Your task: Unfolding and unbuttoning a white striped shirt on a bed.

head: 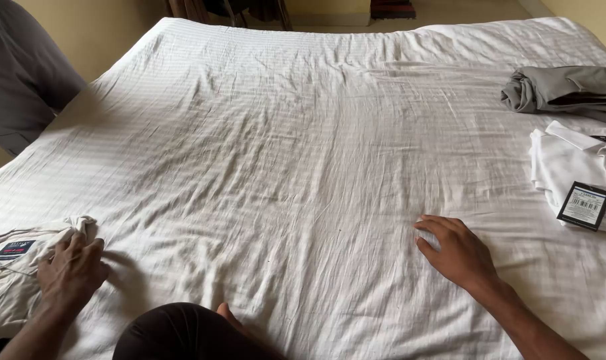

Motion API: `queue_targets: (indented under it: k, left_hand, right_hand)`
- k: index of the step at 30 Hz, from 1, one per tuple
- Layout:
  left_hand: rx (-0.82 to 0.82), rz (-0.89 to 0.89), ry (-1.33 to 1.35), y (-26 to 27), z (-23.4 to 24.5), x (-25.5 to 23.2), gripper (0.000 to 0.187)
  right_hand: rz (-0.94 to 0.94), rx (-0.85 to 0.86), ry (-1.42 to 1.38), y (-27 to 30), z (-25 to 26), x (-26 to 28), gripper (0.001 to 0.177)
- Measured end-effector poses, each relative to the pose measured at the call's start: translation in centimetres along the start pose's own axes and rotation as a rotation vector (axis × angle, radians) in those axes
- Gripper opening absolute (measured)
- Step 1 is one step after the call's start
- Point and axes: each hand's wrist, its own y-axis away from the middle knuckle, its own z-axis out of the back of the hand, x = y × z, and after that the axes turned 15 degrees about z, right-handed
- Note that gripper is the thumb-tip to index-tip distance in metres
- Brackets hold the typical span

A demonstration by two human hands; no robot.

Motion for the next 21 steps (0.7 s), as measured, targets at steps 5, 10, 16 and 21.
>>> queue_targets:
  k: [5,10,16,21]
  left_hand:
    - [-0.046,-0.01,-0.083,-0.7,-2.2,0.7,0.057]
    - [-0.043,0.053,-0.202,-0.9,-3.3,1.8,0.071]
    - [0.057,0.16,-0.33,-1.4,-2.8,1.9,0.082]
    - [0.038,0.183,-0.369,-2.4,-4.6,2.4,0.078]
  right_hand:
    - [0.003,0.006,0.0,0.1,0.1,0.1,0.036]
    - [-0.019,0.017,-0.006,0.0,0.2,0.3,0.036]
    - [0.011,0.002,0.022,0.1,-0.2,-0.2,0.037]
    - [-0.017,0.022,-0.018,0.1,0.3,0.1,0.037]
